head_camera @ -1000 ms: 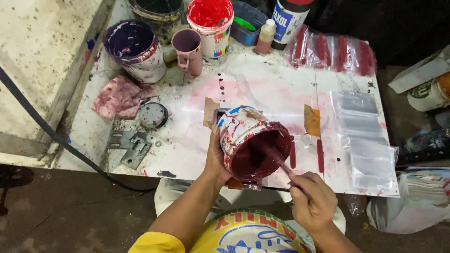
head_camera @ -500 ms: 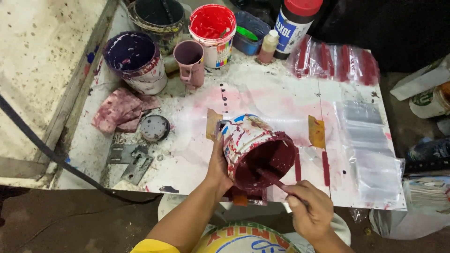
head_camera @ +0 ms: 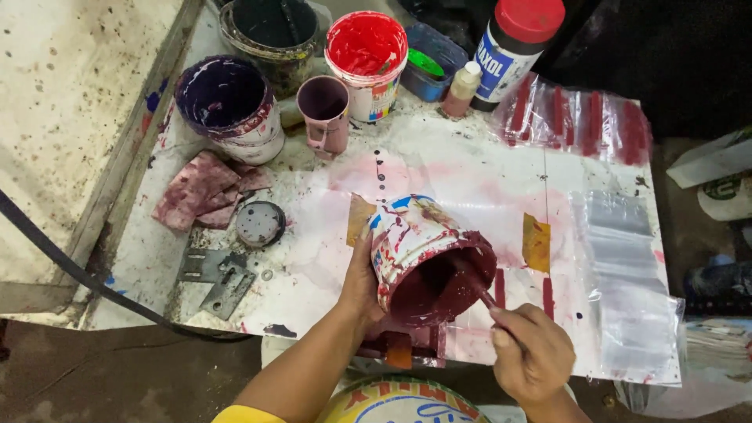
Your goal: The person uses a small orange tool to spread and smooth red paint inside a rectangular metal tray. They then pick up a white bucket containing red paint and use a stick to stir the contents thoroughly.
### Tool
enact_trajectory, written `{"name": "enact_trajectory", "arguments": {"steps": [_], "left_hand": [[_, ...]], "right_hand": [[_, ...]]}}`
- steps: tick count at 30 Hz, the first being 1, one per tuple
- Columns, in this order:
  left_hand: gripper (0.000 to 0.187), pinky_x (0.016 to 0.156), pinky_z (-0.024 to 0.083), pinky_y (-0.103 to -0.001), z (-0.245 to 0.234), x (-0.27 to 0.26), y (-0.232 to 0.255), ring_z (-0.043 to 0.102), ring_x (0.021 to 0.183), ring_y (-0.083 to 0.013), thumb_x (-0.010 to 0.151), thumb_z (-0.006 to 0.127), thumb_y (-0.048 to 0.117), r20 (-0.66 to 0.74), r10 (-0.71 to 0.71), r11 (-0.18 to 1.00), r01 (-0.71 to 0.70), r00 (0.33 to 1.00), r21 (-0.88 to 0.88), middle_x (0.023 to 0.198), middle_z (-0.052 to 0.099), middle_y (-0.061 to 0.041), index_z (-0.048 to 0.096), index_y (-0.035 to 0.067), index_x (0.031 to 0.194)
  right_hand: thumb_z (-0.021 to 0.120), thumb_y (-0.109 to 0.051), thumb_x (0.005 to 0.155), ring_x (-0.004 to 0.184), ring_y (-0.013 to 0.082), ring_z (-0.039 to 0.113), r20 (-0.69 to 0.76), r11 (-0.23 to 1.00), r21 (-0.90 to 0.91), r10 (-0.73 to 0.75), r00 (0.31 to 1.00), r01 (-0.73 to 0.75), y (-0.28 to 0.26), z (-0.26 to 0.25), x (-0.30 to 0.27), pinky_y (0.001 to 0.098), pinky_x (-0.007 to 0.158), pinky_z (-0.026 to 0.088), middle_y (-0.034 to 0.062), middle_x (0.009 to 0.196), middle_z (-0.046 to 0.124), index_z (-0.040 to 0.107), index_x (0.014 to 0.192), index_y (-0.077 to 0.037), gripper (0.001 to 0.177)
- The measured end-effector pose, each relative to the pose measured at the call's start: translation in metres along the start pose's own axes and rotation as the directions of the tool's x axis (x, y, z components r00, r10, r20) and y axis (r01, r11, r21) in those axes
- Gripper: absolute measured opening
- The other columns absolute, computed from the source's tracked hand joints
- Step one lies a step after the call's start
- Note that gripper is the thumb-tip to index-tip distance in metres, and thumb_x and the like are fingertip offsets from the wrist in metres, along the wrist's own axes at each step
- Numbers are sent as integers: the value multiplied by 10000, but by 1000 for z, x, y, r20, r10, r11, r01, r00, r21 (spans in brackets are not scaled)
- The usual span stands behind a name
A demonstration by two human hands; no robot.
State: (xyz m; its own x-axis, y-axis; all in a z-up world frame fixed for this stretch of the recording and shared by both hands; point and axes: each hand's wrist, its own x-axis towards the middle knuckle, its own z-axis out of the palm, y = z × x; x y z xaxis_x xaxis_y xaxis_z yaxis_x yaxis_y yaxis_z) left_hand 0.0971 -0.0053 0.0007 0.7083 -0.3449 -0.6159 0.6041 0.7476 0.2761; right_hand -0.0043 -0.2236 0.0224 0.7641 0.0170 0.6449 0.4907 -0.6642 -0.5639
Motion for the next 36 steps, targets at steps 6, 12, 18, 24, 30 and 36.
{"name": "enact_trajectory", "arguments": {"steps": [6,12,18,24,30,36], "left_hand": [[768,916,538,-476,-15,6,-21,680,1024,-309,715,689,646,18,-7,993,9,1000,-116,1107,719,-115,650,160,1307],[723,898,562,-482,-6,-12,-28,688,1011,-314,777,669,597,-11,26,995,-27,1000,-98,1141,726,-143,662,119,1320],[743,924,556,-493,-18,-20,-35,688,1018,-314,743,700,612,81,9,996,-2,997,-87,1127,721,-129,657,130,1306],[808,958,540,-488,-11,-38,-37,665,1085,-332,714,681,614,45,32,997,-29,998,-68,1196,703,-152,632,125,1355],[725,924,555,-472,-16,-36,-44,683,1046,-305,765,673,603,51,38,997,-34,998,-73,1153,721,-128,649,141,1325],[684,921,540,-477,-21,-37,-48,675,1042,-304,794,659,593,86,73,997,-70,994,-37,1161,715,-129,642,137,1305]], "right_hand": [[573,-197,967,558,212,590,14,952,298,74,997,-75,-17,-5,-6,288,539,463,128,664,657,689,987,36,260],[588,-144,949,479,146,438,93,989,150,-5,996,-9,-26,-13,-16,273,461,302,55,578,523,700,953,23,202],[595,-77,952,641,261,591,-102,999,37,8,995,-4,-25,-20,-42,299,534,420,190,773,646,690,1020,78,194],[571,-196,980,588,172,575,16,935,328,137,990,-134,-55,-21,-40,272,550,440,84,628,625,695,1019,30,261],[609,-129,949,536,141,523,46,997,73,30,999,-33,-41,-23,-48,255,472,359,103,721,644,704,999,9,175],[582,-144,989,627,231,592,-144,982,187,55,988,-27,-45,-28,-55,307,559,481,180,739,643,678,1055,72,246]]}}
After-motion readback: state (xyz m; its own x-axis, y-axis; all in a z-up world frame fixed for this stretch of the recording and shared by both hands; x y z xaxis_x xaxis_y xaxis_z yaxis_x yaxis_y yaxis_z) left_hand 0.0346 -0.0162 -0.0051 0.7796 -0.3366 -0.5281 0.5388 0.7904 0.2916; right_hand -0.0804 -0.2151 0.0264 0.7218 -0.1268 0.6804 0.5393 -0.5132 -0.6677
